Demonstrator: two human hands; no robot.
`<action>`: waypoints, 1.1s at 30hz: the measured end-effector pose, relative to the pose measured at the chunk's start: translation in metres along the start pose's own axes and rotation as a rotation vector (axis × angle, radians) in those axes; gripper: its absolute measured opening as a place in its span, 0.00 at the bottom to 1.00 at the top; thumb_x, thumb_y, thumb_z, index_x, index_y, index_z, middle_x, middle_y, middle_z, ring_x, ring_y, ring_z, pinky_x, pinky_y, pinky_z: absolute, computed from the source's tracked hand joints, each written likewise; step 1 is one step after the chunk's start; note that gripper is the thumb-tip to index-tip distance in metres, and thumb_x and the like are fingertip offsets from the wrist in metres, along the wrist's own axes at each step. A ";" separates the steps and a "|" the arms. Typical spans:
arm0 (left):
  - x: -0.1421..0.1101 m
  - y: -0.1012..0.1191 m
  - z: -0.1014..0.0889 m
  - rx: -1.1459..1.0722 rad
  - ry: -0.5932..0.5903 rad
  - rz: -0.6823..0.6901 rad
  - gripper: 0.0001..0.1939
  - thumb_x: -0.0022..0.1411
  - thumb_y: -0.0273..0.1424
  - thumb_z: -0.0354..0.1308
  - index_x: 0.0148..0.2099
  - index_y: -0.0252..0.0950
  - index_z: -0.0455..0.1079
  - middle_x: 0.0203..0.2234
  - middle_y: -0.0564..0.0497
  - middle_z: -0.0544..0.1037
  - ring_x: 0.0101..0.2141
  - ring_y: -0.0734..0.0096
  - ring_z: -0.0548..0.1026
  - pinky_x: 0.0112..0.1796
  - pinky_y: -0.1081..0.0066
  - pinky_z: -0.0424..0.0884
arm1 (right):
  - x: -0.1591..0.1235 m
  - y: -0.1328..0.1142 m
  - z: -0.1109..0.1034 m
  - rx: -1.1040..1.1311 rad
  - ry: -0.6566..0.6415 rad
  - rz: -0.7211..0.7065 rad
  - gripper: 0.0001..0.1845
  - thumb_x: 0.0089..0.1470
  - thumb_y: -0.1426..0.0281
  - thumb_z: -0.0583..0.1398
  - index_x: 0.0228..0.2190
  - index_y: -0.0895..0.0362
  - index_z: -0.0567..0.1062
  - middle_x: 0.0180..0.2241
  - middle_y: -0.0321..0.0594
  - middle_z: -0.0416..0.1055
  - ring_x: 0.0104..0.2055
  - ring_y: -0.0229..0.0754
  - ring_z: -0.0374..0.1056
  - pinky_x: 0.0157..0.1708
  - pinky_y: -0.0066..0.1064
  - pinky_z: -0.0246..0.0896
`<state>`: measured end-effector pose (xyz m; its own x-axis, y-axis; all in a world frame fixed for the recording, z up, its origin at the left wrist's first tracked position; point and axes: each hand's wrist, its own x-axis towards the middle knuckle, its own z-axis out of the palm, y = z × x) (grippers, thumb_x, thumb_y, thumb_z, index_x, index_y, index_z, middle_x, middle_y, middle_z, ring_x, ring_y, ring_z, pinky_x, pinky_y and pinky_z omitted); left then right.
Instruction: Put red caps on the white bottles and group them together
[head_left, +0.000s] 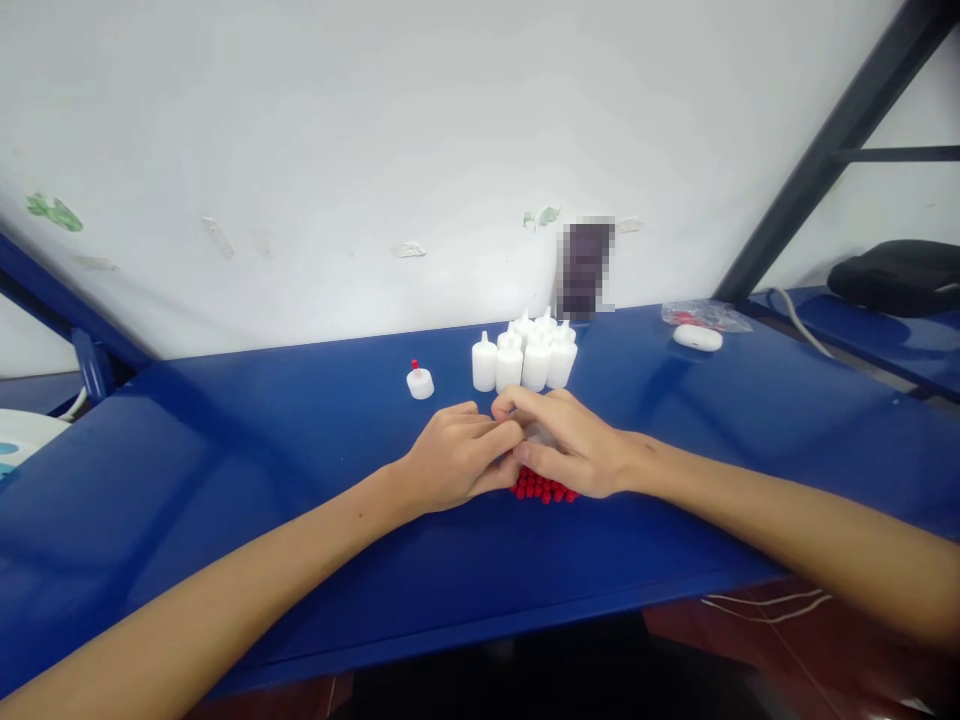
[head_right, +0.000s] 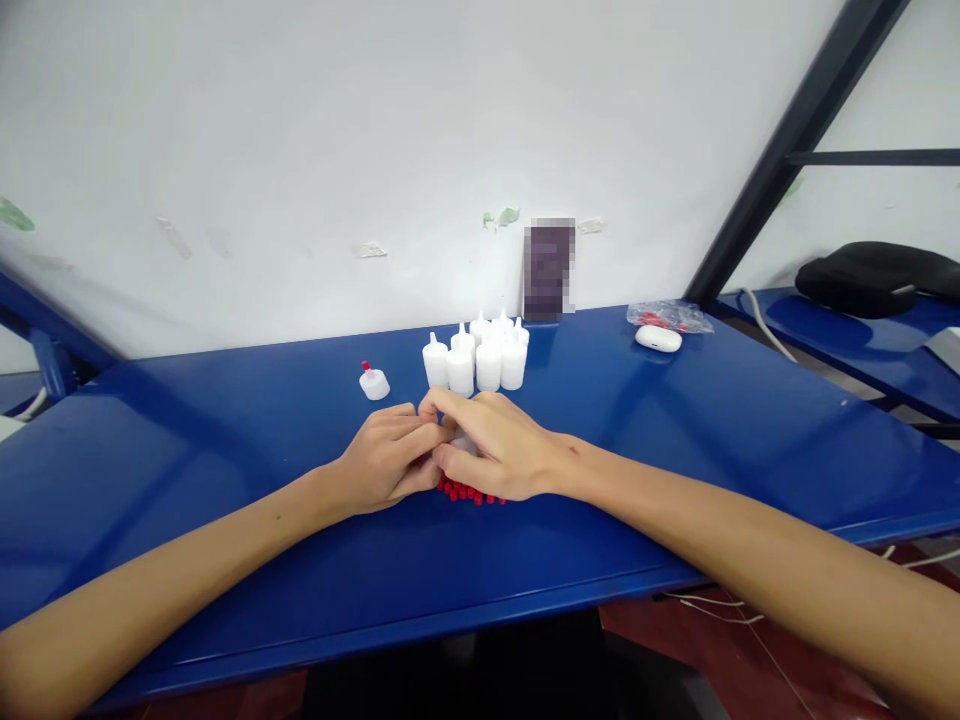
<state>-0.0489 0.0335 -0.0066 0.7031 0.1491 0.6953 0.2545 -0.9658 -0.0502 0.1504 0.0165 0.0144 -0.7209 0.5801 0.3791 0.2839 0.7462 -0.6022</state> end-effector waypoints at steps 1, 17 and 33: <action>-0.001 -0.001 0.000 -0.042 0.023 -0.032 0.12 0.70 0.31 0.47 0.32 0.37 0.61 0.18 0.57 0.69 0.19 0.76 0.63 0.25 0.71 0.58 | 0.000 0.001 -0.001 -0.009 0.008 0.002 0.10 0.59 0.66 0.53 0.42 0.55 0.62 0.21 0.27 0.62 0.20 0.34 0.55 0.23 0.28 0.48; -0.029 -0.085 -0.035 -0.201 0.473 -0.913 0.21 0.61 0.34 0.53 0.19 0.37 0.52 0.12 0.58 0.56 0.16 0.80 0.54 0.20 0.73 0.51 | -0.001 0.009 -0.010 -0.084 0.347 0.334 0.07 0.54 0.67 0.56 0.28 0.57 0.69 0.16 0.29 0.61 0.19 0.35 0.56 0.25 0.30 0.50; -0.032 -0.084 -0.026 -0.208 0.349 -0.909 0.23 0.61 0.41 0.59 0.18 0.35 0.60 0.15 0.55 0.64 0.19 0.78 0.60 0.22 0.75 0.55 | -0.001 0.011 -0.007 -0.174 0.294 0.159 0.16 0.58 0.66 0.59 0.48 0.56 0.68 0.31 0.35 0.69 0.27 0.36 0.62 0.29 0.29 0.57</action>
<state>-0.1104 0.1046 -0.0062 0.0553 0.8125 0.5804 0.4550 -0.5379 0.7097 0.1584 0.0267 0.0121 -0.4539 0.7435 0.4911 0.4992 0.6687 -0.5510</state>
